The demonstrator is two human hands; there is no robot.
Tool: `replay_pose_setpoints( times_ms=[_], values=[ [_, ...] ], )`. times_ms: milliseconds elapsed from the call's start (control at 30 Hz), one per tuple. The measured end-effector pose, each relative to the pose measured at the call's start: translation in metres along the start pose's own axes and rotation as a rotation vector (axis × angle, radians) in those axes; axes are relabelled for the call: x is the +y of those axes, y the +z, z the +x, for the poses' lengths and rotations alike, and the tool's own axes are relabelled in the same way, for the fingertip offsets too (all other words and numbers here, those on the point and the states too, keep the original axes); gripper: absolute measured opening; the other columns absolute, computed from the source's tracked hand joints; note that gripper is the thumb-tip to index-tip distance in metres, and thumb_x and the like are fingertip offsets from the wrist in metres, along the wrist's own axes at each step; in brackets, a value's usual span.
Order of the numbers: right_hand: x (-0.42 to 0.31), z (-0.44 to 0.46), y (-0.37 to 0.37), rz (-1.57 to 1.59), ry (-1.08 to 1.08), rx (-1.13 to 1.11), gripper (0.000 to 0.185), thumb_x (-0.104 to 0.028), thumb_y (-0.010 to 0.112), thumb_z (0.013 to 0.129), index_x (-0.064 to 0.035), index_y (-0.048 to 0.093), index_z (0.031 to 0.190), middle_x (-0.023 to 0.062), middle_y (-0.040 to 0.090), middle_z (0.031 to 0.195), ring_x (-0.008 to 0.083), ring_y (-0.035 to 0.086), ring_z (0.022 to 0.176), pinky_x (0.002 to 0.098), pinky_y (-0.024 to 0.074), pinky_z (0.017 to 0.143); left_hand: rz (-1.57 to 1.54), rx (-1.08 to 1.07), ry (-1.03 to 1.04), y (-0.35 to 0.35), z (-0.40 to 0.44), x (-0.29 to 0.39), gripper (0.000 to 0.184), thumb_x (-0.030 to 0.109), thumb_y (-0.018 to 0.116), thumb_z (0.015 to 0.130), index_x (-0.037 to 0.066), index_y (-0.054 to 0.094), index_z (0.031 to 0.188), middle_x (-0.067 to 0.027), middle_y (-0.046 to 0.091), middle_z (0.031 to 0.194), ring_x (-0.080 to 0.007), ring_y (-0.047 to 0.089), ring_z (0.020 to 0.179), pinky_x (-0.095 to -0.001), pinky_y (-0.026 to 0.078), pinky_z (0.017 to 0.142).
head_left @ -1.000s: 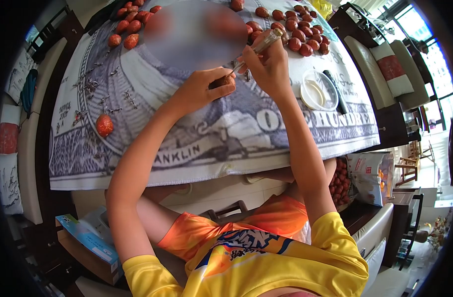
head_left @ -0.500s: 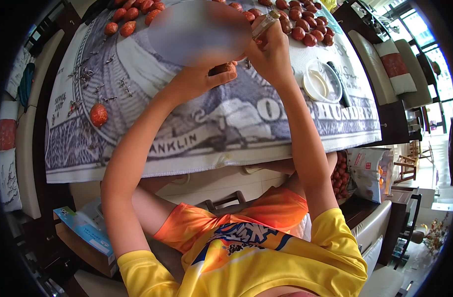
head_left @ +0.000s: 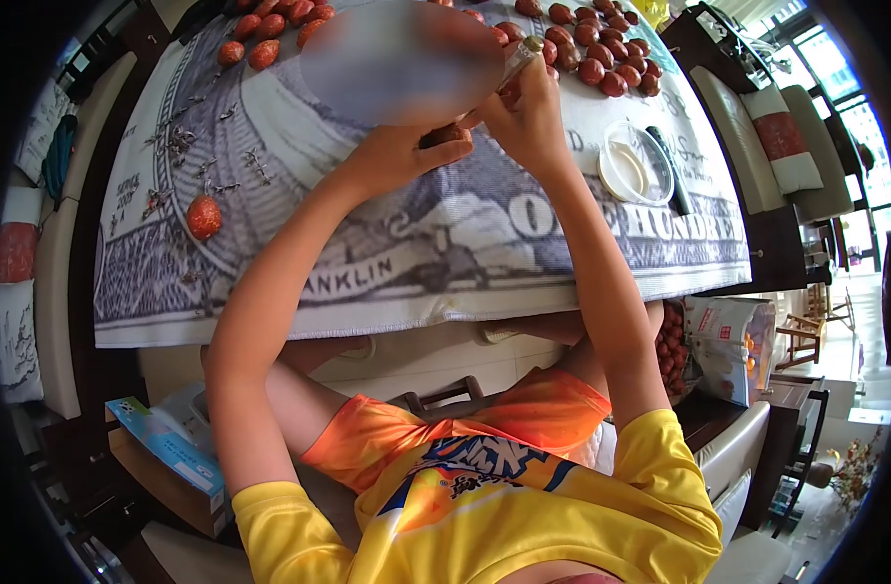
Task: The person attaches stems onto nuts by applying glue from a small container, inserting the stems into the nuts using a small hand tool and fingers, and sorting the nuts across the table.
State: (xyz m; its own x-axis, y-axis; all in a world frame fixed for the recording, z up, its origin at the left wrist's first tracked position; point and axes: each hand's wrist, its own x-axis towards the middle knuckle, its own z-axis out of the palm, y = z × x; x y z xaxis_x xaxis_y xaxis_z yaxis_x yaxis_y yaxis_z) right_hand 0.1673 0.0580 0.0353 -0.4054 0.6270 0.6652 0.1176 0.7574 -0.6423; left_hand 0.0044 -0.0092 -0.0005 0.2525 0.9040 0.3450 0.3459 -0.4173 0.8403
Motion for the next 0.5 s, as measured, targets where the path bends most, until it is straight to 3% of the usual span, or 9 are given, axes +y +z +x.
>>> replay_pose_setpoints(
  times_ms=[100,300,433,500],
  values=[
    [-0.0005,-0.0003,-0.0009,-0.018,-0.014,-0.014,0.017,-0.007,0.061,0.085,-0.0003,0.047,0.09,0.007,0.061,0.064,0.0163,0.065,0.051,0.0165,0.0413,0.041,-0.03,-0.005,-0.011,0.0004,0.0002,0.0006,0.019,0.019,0.063,0.088,0.003,0.058,0.096,-0.0014,0.056,0.083,-0.0104,0.047,0.068,-0.0238,0.039,0.065],
    [0.0016,-0.0032,-0.0006,0.023,-0.028,-0.015,0.016,-0.007,0.061,0.085,-0.0015,0.046,0.088,0.007,0.061,0.066,0.0147,0.064,0.052,0.017,0.043,0.044,0.085,0.015,0.03,0.0029,-0.0008,0.0024,0.018,0.017,0.063,0.088,0.004,0.058,0.098,-0.0019,0.056,0.084,-0.0109,0.048,0.068,-0.0248,0.039,0.065],
    [0.0054,-0.0059,-0.0008,0.177,0.052,-0.018,0.014,-0.002,0.059,0.08,-0.001,0.047,0.086,0.0051,0.056,0.063,0.0119,0.052,0.05,0.0224,0.0389,0.046,0.189,0.09,0.125,0.0072,-0.0029,0.0033,0.016,0.015,0.062,0.088,0.004,0.058,0.099,-0.002,0.056,0.084,-0.0116,0.046,0.067,-0.0255,0.039,0.065],
    [0.0061,-0.0083,-0.0019,0.232,0.065,-0.039,0.014,-0.001,0.057,0.082,-0.0019,0.044,0.089,0.0062,0.057,0.067,0.0124,0.053,0.052,0.0223,0.0416,0.047,0.169,0.092,0.12,0.0063,-0.0036,0.0066,0.016,0.014,0.062,0.087,0.004,0.058,0.099,-0.0018,0.056,0.083,-0.0117,0.046,0.067,-0.0257,0.039,0.065]
  ],
)
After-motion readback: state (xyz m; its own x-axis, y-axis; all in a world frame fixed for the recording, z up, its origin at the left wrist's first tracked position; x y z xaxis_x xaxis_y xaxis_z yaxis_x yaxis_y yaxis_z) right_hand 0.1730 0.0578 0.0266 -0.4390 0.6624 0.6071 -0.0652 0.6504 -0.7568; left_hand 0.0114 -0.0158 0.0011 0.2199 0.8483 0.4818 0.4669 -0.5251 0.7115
